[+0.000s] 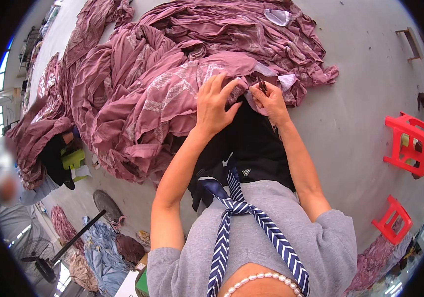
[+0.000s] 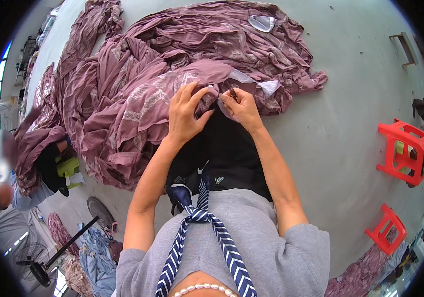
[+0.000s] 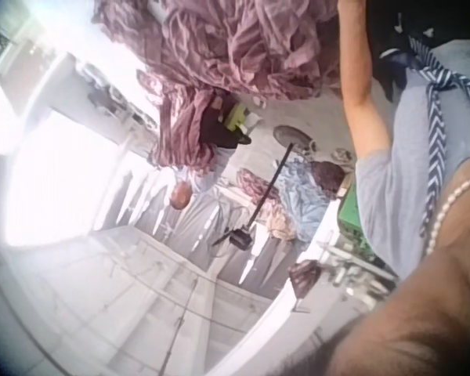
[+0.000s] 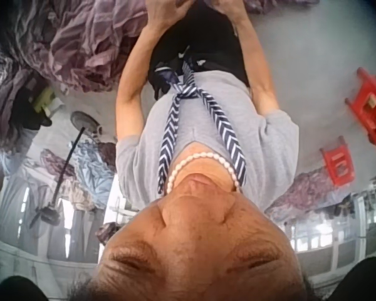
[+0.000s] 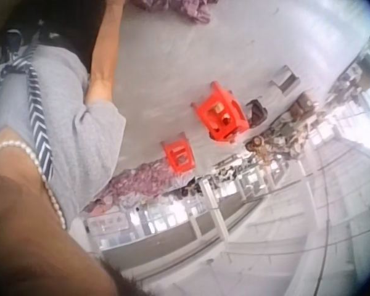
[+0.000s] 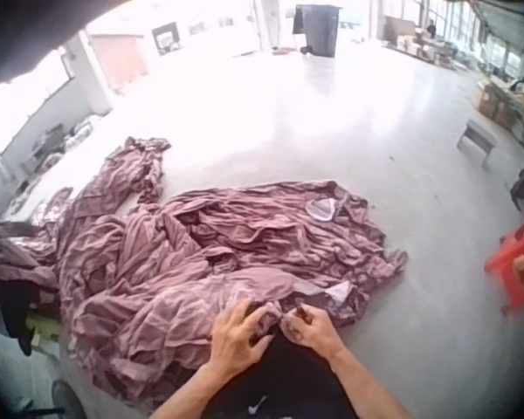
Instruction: The person sits on the floor and repeatedly picks up pink fabric pieces from a large pile. They use a small handheld tool to trim or cut small sections of the fabric, then place the pieces back into the pile. The process is repeated multiple times throughout the clip.
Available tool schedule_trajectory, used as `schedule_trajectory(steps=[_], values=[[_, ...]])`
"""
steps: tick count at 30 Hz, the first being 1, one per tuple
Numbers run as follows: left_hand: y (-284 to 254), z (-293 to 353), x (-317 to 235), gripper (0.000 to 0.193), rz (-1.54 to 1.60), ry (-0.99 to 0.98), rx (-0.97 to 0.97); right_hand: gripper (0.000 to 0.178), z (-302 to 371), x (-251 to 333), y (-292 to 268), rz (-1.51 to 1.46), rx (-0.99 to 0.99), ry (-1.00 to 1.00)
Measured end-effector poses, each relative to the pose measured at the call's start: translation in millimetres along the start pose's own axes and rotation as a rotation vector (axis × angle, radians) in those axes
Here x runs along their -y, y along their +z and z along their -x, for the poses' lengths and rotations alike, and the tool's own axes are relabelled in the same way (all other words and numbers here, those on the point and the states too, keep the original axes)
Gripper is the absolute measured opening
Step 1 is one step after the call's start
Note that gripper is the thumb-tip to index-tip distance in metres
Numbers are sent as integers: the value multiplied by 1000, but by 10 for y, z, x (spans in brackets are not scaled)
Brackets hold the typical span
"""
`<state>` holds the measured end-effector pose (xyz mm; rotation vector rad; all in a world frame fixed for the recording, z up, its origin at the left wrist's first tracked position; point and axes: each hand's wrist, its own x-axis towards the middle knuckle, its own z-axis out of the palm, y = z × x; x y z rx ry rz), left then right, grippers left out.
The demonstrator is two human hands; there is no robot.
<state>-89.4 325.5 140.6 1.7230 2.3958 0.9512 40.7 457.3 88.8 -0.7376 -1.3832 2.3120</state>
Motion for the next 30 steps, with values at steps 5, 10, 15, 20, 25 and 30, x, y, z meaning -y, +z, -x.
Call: schedule_trajectory(steps=[5,10,15,20,25,30], values=[[161,-256,117,34,125,78,25,19,-42,69,-23,-23,41,24],[243,-257,217,15,311,-64,55,19,-72,212,-18,-114,12,81],[256,-284,228,13,339,-120,81,28,-41,115,-170,239,-152,-146],[253,-301,232,12,341,-157,108,24,146,71,-200,643,-222,-214],[253,-330,223,12,320,-148,115,24,83,129,-97,609,-180,-216],[256,-337,232,12,311,-141,124,20,0,137,-37,662,-155,-253]])
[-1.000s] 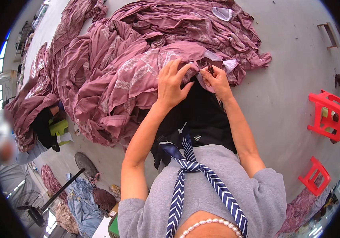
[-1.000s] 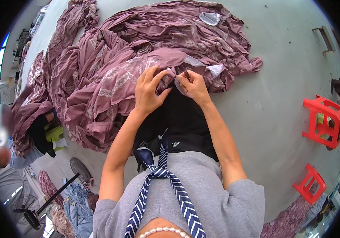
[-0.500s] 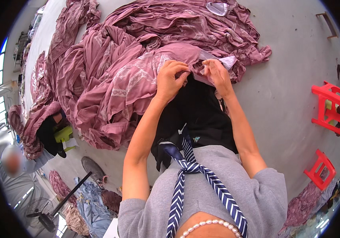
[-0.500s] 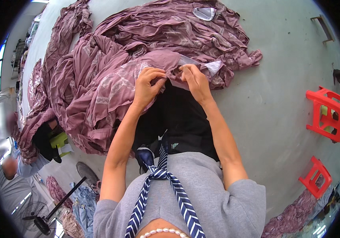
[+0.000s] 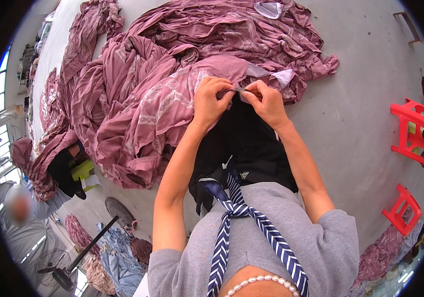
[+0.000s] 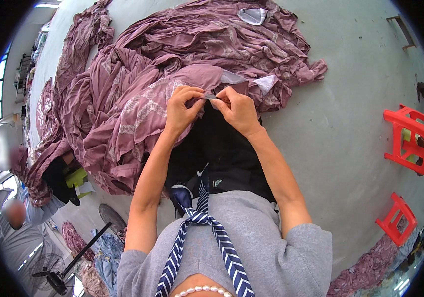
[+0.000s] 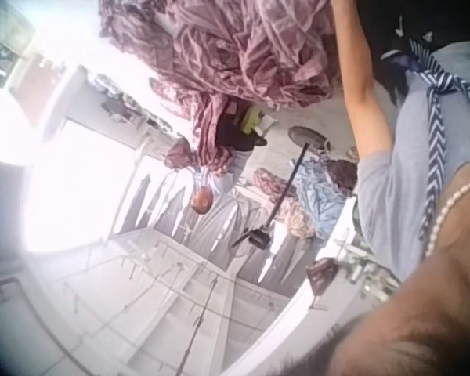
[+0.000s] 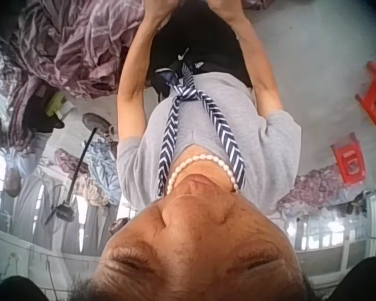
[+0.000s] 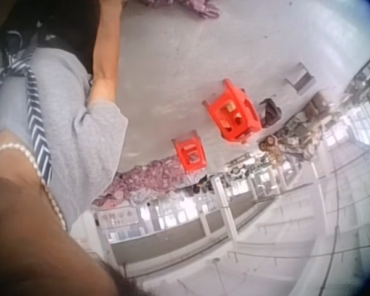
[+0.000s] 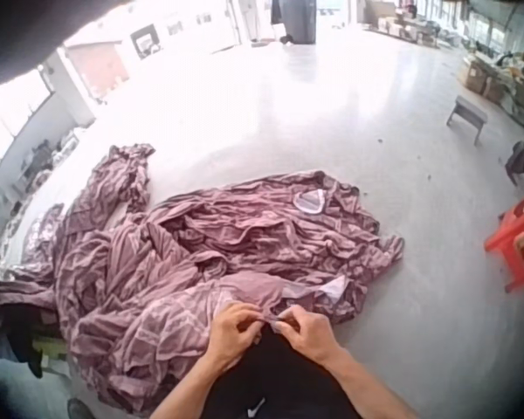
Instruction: The person sits on the floor and repeatedly picks up pink fabric pieces from a large pile. They use a small handheld tool to trim or cut small sections of the fabric, then place the pieces back into the pile. The process is repeated multiple times throughout the clip.
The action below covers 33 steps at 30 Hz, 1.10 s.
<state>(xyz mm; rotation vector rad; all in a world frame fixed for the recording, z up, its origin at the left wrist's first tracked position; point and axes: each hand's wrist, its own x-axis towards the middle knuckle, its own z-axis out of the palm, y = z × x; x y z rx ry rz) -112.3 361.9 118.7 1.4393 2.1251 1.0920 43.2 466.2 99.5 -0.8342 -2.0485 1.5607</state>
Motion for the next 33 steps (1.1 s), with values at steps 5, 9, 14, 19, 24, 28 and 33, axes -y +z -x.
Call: schedule_trajectory(steps=[5,9,14,19,24,28,33], values=[[-13,8,-11,12,7,-13,9,19,-44,-97,-56,-49,-245,24],[-30,17,7,14,-4,11,7,42,-162,-266,-241,21,-245,28],[-8,-107,-86,23,-9,-238,106,64,-282,-414,-197,444,-150,-175],[128,-288,-83,28,-344,-150,128,39,-409,-445,-109,358,-152,-179],[191,-290,34,24,-389,-78,117,37,-399,-458,-39,319,-94,-336],[197,-302,67,30,-433,11,75,23,-471,-528,64,305,-109,-375],[215,-372,72,21,-422,244,-84,10,-504,-465,-2,-39,-6,-68]])
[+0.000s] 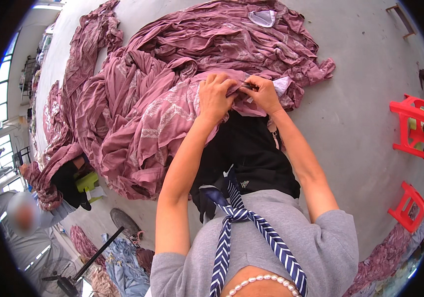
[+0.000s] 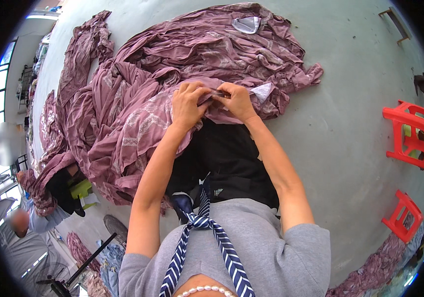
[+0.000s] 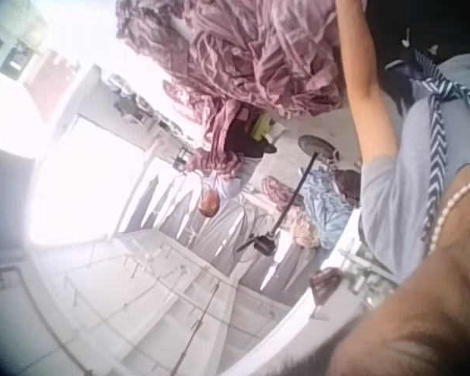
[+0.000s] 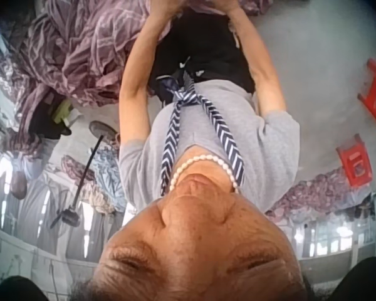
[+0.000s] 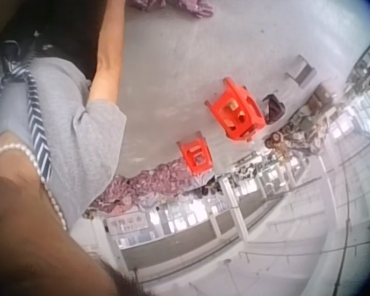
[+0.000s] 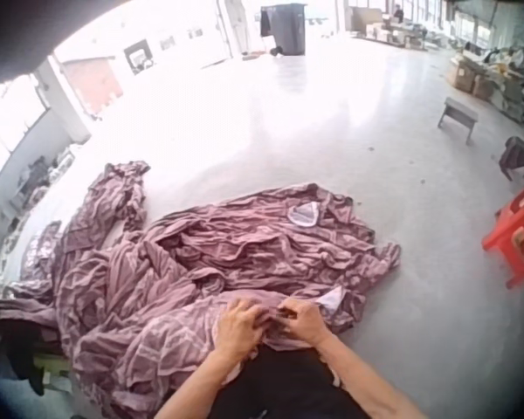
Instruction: The person sits on the floor and repeatedly picks up pink fabric pieces from a large pile. They use a small handheld tool to trim or cut small sections of the fabric, then place the pieces back into the pile. The process is repeated multiple times throughout the clip.
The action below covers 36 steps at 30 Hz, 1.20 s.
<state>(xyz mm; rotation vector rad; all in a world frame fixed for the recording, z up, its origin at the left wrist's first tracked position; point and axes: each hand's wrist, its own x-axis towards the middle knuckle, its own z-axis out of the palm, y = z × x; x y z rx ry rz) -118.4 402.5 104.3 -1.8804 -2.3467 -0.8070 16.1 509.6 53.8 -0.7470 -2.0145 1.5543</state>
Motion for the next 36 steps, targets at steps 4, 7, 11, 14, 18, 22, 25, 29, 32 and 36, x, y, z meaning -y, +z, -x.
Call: schedule_trajectory(steps=[4,7,11,14,18,22,25,29,32,36], values=[[112,74,182,17,239,-149,102,16,-25,-84,-2,-485,8,180],[110,90,232,19,346,-292,143,17,-56,-81,1,-607,-39,244],[86,80,267,22,436,-389,154,18,-87,-27,38,-683,-109,282],[77,89,262,19,471,-426,144,23,-65,-17,-8,-429,-215,199],[86,91,265,21,522,-543,147,28,143,20,-92,45,-257,91],[78,87,268,23,545,-582,137,24,283,69,5,-11,-248,130],[61,78,248,23,536,-575,128,24,230,144,94,-13,-225,141],[40,72,234,23,536,-558,120,25,126,164,194,50,-250,71],[38,73,230,23,525,-550,114,22,103,148,203,104,-232,70],[62,101,265,23,524,-536,111,19,86,109,147,-4,-378,171]])
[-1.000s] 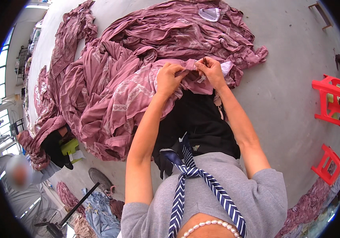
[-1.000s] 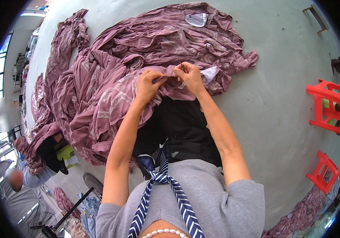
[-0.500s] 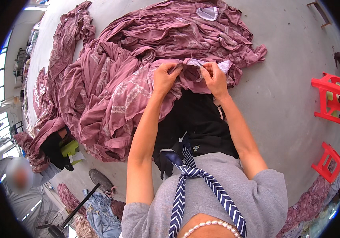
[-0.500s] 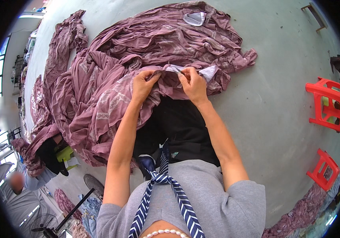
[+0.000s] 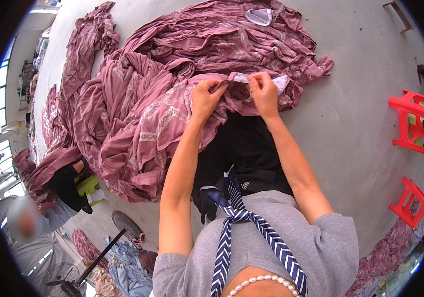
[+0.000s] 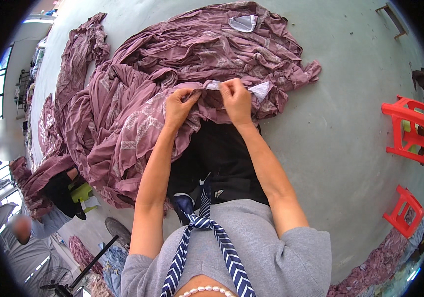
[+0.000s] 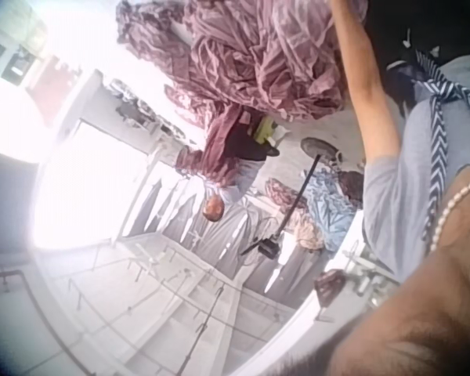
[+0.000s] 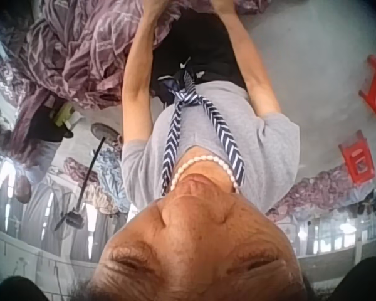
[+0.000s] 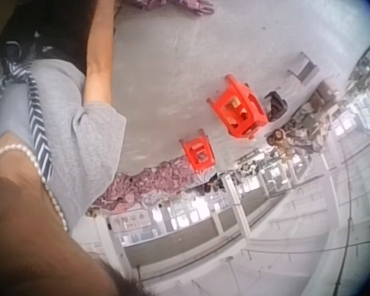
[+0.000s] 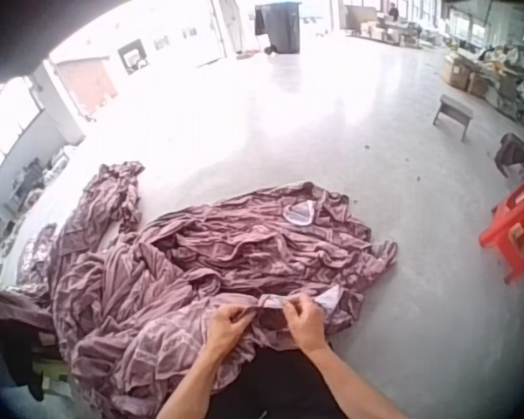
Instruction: The person sits on the floor and repeatedly picks up pink fabric pieces from a large pile. They use a small handheld tool to trim or cut small sections of the fabric, then place the pieces back into the pile. The process is repeated multiple times throughout the clip.
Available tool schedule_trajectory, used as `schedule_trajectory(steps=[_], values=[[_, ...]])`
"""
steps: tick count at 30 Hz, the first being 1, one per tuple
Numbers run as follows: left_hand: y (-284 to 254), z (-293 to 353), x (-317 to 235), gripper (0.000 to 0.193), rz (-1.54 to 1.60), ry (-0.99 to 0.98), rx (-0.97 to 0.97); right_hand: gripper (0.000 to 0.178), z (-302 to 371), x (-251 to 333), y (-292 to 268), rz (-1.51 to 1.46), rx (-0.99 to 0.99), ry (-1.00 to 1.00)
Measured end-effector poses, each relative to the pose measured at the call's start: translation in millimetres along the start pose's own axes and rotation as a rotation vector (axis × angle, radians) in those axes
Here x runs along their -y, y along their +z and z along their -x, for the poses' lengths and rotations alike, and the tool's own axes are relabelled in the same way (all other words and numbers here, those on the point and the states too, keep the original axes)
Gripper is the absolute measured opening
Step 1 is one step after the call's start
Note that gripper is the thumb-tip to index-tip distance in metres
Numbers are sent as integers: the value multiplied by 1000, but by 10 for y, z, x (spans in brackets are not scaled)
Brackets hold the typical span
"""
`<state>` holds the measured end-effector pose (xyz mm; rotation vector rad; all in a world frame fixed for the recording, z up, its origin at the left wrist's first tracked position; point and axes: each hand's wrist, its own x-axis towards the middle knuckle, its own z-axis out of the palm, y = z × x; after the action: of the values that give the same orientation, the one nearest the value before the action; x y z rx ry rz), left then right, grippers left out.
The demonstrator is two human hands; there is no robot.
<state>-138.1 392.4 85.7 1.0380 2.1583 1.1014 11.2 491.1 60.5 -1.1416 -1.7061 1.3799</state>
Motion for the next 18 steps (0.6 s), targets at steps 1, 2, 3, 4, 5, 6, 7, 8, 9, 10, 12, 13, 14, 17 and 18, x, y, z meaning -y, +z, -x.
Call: schedule_trajectory(steps=[1,2,3,4,5,6,7,8,9,10,12,13,14,17,18], values=[[-1,3,15,23,78,-44,-4,20,-23,-8,-30,-195,-16,76],[2,1,13,23,155,-85,-5,29,-65,-99,-76,-176,-16,38],[0,-1,13,23,233,-126,-6,39,-97,-160,-106,-156,-16,0],[-8,-16,40,23,262,-119,-26,42,-98,-220,-106,45,-62,-119],[-35,-50,53,24,292,-108,-46,45,-105,-237,-110,247,-110,-240],[-65,-66,69,24,322,-98,-67,48,-114,-251,-114,449,-157,-360],[-98,-59,86,24,320,-114,-92,46,-137,-379,-119,433,-80,-280],[-126,-78,23,25,318,-124,-108,45,-192,-605,-151,417,-14,-196],[-187,-71,3,25,312,-139,-135,44,-228,-631,-137,395,64,-116],[-226,-82,47,27,361,-123,-185,36,-270,-657,-136,216,163,77],[-358,-119,38,25,459,-119,-260,37,-344,-719,-76,-6,212,109],[-440,-129,36,24,495,-112,-306,38,-368,-749,-52,-116,238,124],[-560,-108,18,22,536,-68,-308,51,-396,-706,-20,-194,310,187],[-749,-38,130,18,619,-63,-409,66,-313,-578,195,-268,278,158],[-799,-10,208,17,695,-71,-422,81,-334,-578,233,-130,344,203]])
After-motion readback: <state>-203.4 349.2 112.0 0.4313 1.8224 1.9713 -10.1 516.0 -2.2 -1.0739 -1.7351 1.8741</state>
